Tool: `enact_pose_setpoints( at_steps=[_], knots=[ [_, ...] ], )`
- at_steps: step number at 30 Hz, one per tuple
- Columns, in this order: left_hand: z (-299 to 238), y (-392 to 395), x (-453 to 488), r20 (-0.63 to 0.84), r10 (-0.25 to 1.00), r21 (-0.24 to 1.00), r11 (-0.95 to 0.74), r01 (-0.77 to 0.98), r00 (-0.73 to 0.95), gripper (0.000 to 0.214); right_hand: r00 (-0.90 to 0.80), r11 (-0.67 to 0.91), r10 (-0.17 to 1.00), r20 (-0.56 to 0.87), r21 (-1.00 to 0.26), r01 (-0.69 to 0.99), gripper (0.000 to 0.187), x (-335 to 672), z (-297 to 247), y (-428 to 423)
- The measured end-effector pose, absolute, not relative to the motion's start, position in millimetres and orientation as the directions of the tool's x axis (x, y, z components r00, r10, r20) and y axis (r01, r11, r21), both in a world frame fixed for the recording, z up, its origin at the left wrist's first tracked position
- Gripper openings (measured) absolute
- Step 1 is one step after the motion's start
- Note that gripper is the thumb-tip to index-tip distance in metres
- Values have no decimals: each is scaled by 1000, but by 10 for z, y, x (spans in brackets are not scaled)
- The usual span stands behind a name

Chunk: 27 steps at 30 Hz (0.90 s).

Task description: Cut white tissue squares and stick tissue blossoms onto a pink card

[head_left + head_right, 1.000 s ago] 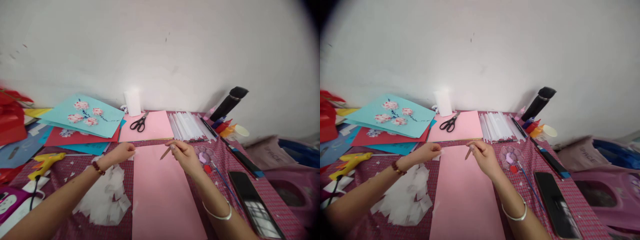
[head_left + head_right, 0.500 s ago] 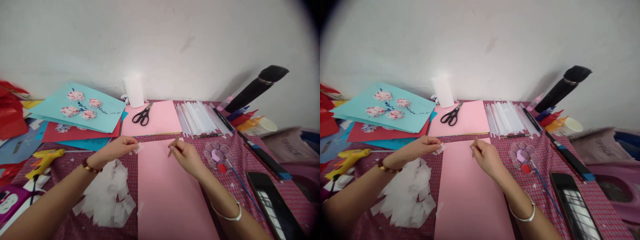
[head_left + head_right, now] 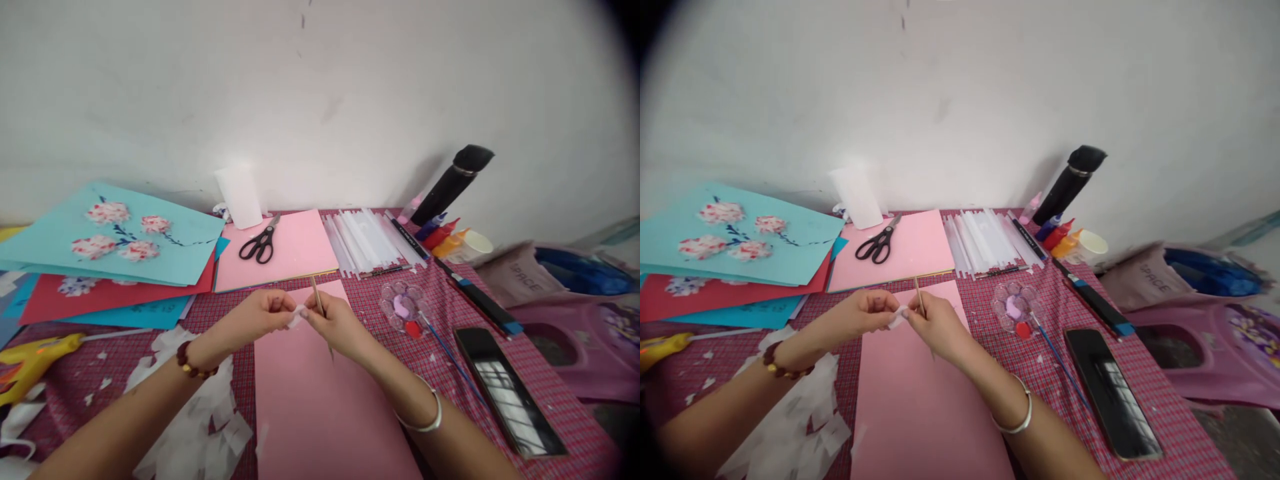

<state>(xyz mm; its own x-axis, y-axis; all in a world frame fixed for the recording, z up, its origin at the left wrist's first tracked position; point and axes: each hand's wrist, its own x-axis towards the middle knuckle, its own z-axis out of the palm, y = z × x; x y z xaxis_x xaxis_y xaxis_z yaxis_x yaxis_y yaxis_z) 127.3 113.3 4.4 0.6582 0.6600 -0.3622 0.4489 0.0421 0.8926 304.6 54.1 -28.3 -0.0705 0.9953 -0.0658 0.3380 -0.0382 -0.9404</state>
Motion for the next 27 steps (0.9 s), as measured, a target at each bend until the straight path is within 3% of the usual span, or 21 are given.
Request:
enact_pose_setpoints(
  at_steps=[2,5,7,9,11,13,16,20,24,27],
  knots=[
    [58,1095,1271,-293,680,894,-55,445,672,16,-67,-90,991,-113,-957,276,12,3042,-293,554],
    [64,1032,1228,-62,688,812,-386,437,723,42,-100,-191,974,-201,-976,101,13,3046,-290,579],
    [47,1001,1193,126,615,600,-672,434,778,55,-129,-274,954,-270,-962,-11,14,3049,-275,592],
    [6,984,1165,277,487,307,-862,404,828,52,-146,-348,932,-332,-932,-99,15,3054,-257,598],
    [-49,982,1142,378,364,87,-929,359,851,43,-162,-402,912,-377,-901,-165,16,3059,-243,597],
    [-98,989,1125,455,294,-8,-943,334,841,33,-181,-431,899,-399,-878,-208,15,3061,-240,594],
    [-133,1021,1119,472,302,-17,-936,351,828,17,-193,-442,893,-406,-872,-211,13,3047,-273,603],
    [-172,1132,1151,336,376,49,-923,383,864,11,-131,-412,908,-399,-906,-96,10,3020,-386,655],
    [-332,1290,1149,164,442,241,-885,398,882,18,-38,-316,947,-318,-948,49,8,3066,-465,705],
    [-455,1363,1102,58,514,393,-800,454,856,16,-54,-346,938,-342,-933,-96,10,3145,-475,725]
  ],
)
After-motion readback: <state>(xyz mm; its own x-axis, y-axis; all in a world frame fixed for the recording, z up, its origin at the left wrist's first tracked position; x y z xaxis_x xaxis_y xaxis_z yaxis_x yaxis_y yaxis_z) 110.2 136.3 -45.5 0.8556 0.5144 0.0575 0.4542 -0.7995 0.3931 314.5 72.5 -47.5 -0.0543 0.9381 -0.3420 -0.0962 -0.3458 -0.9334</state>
